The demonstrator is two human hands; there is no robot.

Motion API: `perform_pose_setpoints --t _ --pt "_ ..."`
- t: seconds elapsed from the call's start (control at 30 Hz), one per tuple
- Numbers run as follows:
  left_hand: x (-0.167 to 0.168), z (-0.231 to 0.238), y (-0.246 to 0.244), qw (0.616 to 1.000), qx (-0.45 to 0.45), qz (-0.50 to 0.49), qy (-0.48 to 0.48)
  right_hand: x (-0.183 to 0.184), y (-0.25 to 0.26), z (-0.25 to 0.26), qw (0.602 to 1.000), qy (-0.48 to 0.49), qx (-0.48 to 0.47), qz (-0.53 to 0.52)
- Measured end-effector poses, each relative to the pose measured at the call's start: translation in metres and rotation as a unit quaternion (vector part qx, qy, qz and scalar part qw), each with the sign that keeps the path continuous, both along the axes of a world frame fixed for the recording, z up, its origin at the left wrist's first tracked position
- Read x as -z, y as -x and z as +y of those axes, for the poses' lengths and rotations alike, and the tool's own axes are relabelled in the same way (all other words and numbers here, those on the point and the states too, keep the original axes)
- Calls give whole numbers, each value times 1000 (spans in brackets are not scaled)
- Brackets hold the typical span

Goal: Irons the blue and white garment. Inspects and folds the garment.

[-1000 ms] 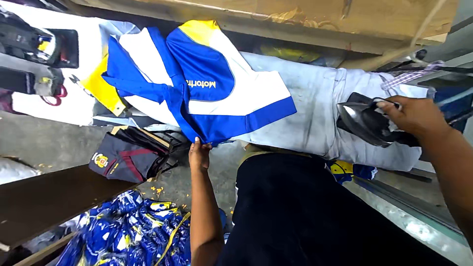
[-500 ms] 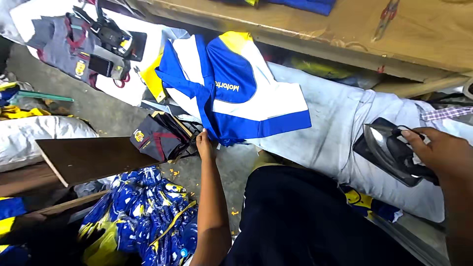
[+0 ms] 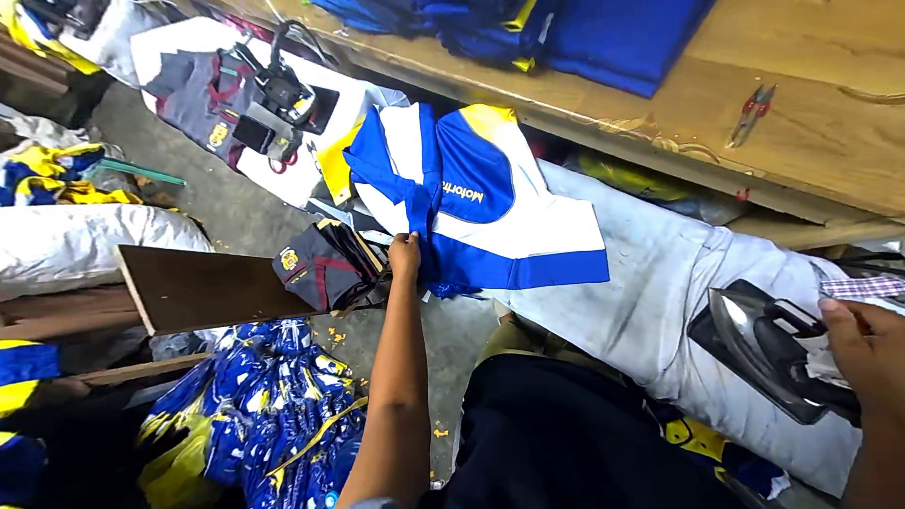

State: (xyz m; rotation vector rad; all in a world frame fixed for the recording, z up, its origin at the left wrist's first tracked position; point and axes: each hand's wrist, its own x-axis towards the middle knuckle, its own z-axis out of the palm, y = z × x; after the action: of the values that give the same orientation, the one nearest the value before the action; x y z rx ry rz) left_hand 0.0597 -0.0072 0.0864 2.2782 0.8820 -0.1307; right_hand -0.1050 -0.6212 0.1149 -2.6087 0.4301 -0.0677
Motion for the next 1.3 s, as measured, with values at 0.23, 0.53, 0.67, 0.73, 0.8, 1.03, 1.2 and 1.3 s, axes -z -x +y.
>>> perform_pose_setpoints --t 0.23,0.53,0.67,0.73,0.8,1.03,1.2,1.3 --pt "-13 28 21 905 -158 -201 341 -33 -27 76 992 -36 2 -120" --pt "-65 96 20 859 -38 -258 441 -46 -133 326 963 -162 -179 -118" --pt "-93 150 46 862 15 -284 419 -50 -221 431 947 -189 -249 -80" --pt "-114 176 67 851 33 -309 424 -39 -266 479 950 -164 -262 -34" --pt "-134 202 92 833 41 -353 423 -21 -295 526 952 -126 -280 17" --pt "-189 252 182 766 41 -525 368 2 -230 665 795 -256 -514 197" --pt "-218 249 224 764 31 -573 293 2 -129 709 582 -465 -539 394" --pt "-228 253 236 792 36 -541 280 3 -105 721 549 -410 -561 465"
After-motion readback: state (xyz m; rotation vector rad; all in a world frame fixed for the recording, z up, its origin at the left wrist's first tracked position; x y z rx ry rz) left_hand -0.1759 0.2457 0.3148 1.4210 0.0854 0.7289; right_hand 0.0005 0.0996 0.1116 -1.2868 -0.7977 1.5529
